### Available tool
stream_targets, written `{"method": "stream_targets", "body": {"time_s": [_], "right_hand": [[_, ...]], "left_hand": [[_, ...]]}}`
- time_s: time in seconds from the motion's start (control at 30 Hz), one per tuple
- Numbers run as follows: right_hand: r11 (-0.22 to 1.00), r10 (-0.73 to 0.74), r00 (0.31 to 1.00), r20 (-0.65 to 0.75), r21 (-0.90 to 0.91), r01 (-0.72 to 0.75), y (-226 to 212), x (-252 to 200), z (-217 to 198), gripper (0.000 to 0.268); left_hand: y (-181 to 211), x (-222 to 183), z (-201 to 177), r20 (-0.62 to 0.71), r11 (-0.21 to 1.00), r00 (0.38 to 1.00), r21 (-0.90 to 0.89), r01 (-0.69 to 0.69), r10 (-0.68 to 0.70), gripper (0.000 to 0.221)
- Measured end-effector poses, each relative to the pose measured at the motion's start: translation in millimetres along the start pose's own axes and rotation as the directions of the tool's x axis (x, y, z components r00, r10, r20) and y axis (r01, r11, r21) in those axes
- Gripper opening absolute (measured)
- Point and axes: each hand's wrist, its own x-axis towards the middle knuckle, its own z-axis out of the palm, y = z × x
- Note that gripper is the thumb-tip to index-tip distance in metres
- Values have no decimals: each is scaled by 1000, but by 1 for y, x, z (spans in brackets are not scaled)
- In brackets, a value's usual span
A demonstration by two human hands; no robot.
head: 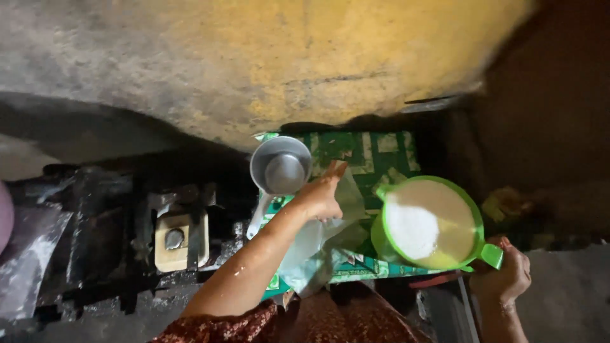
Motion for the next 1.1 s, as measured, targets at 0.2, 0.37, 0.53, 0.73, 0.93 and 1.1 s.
{"method": "stream_targets", "body": {"time_s": [0.2, 0.37, 0.53, 0.73, 0.93, 1.1], "right_hand": [[990, -136, 987, -83, 24, 138, -2, -8, -11, 26], [972, -194, 980, -43, 125, 197, -39, 12, -21, 37], [888, -335, 936, -111, 295, 353, -88, 53, -36, 7], [910, -311, 948, -63, 269, 317, -83, 86, -41, 23], [918, -288, 951, -112, 249, 308, -107, 127, -62, 48], [971, -236, 968, -84, 21, 238, -96, 150, -57, 43]], "left_hand": [[53, -39, 4, 43, 989, 988, 6, -148, 147, 130], [45, -16, 42, 44, 956, 958, 74, -285, 282, 129], [53, -46, 28, 86, 949, 945, -2, -316, 315, 134], [50, -70, 15, 16, 968, 976, -131, -214, 218, 133], [54, -110, -15, -183, 912, 965, -333, -239, 187, 126], [37, -113, -24, -364, 836, 912, -427, -343, 189, 126]]}}
